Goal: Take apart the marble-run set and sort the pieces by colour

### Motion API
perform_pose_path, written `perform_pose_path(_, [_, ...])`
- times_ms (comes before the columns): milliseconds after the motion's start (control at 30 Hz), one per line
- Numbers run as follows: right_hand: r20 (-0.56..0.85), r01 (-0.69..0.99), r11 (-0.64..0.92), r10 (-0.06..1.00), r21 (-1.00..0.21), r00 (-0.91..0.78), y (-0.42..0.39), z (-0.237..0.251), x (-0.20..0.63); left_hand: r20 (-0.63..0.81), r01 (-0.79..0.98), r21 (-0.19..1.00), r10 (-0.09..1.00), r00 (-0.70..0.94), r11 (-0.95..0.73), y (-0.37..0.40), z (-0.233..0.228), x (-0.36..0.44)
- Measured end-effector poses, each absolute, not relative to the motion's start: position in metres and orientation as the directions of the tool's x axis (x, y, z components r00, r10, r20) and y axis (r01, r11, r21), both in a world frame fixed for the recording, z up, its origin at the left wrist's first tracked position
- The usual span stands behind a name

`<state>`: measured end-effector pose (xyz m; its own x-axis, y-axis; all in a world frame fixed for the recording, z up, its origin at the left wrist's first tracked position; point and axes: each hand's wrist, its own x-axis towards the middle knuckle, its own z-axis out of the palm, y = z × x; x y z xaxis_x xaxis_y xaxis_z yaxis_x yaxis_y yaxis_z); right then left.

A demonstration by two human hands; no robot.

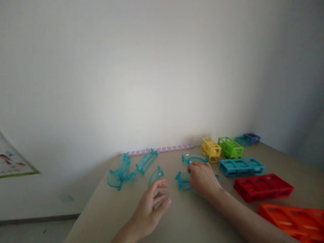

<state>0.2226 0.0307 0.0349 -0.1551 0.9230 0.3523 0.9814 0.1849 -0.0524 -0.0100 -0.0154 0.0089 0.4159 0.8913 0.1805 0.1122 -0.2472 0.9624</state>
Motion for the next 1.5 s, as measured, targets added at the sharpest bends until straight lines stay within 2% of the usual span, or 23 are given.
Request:
perform_pose_path(167, [0.431,0.984,0.170,0.893,-0.058,-0.129,0.030,0.040,0.233,0.197,0.134,0.953,0.892,0.407,-0.272,-0.017,0.010,-0.009])
perform_pose_path(300, [0.519,0.975,0.215,0.840,-0.051,-0.158,0.026,0.037,0.224,0.281,0.137,0.928,0.893,0.352,-0.346,-0.016,0.015,-0.009])
perform_pose_path(500, [0.454,0.985,0.173,0.877,0.011,-0.159,0.029,0.027,0.216,0.421,0.233,0.855,0.883,0.210,-0.463,-0.010,0.020,-0.015])
perform_pose_path(867, [0.446,0.981,0.193,0.880,-0.015,-0.166,0.031,0.031,0.222,0.471,0.384,0.799,0.878,0.079,-0.463,-0.001,0.018,-0.022])
perform_pose_path(967, [0.484,0.955,0.286,0.848,-0.075,-0.216,0.024,0.034,0.218,0.508,0.472,0.765,0.861,-0.022,-0.439,0.007,0.017,-0.030])
perform_pose_path(1033, [0.501,0.895,0.432,0.802,-0.112,-0.325,0.017,0.036,0.211,0.521,0.530,0.740,0.851,-0.063,-0.414,0.013,0.015,-0.035])
perform_pose_path(1100, [0.484,0.796,0.589,0.743,-0.143,-0.463,0.010,0.036,0.202,0.482,0.570,0.731,0.875,-0.042,-0.375,0.017,0.013,-0.036])
perform_pose_path(1167, [0.428,0.700,0.691,0.695,-0.180,-0.577,0.003,0.035,0.193,0.409,0.594,0.723,0.911,0.045,-0.354,0.016,0.012,-0.033])
perform_pose_path(1267, [0.326,0.603,0.759,0.650,-0.243,-0.687,-0.005,0.033,0.182,0.351,0.585,0.700,0.911,0.217,-0.409,0.009,0.013,-0.024])
perform_pose_path(1333, [0.280,0.562,0.775,0.630,-0.288,-0.725,-0.007,0.032,0.180,0.357,0.575,0.685,0.894,0.271,-0.447,0.005,0.016,-0.021])
perform_pose_path(1400, [0.257,0.538,0.780,0.618,-0.320,-0.743,-0.008,0.032,0.180,0.394,0.611,0.646,0.886,0.246,-0.457,0.006,0.019,-0.024])
perform_pose_path(1500, [0.253,0.531,0.779,0.617,-0.335,-0.745,-0.008,0.033,0.182,0.547,0.743,0.529,0.834,0.070,-0.410,0.017,0.021,-0.040])
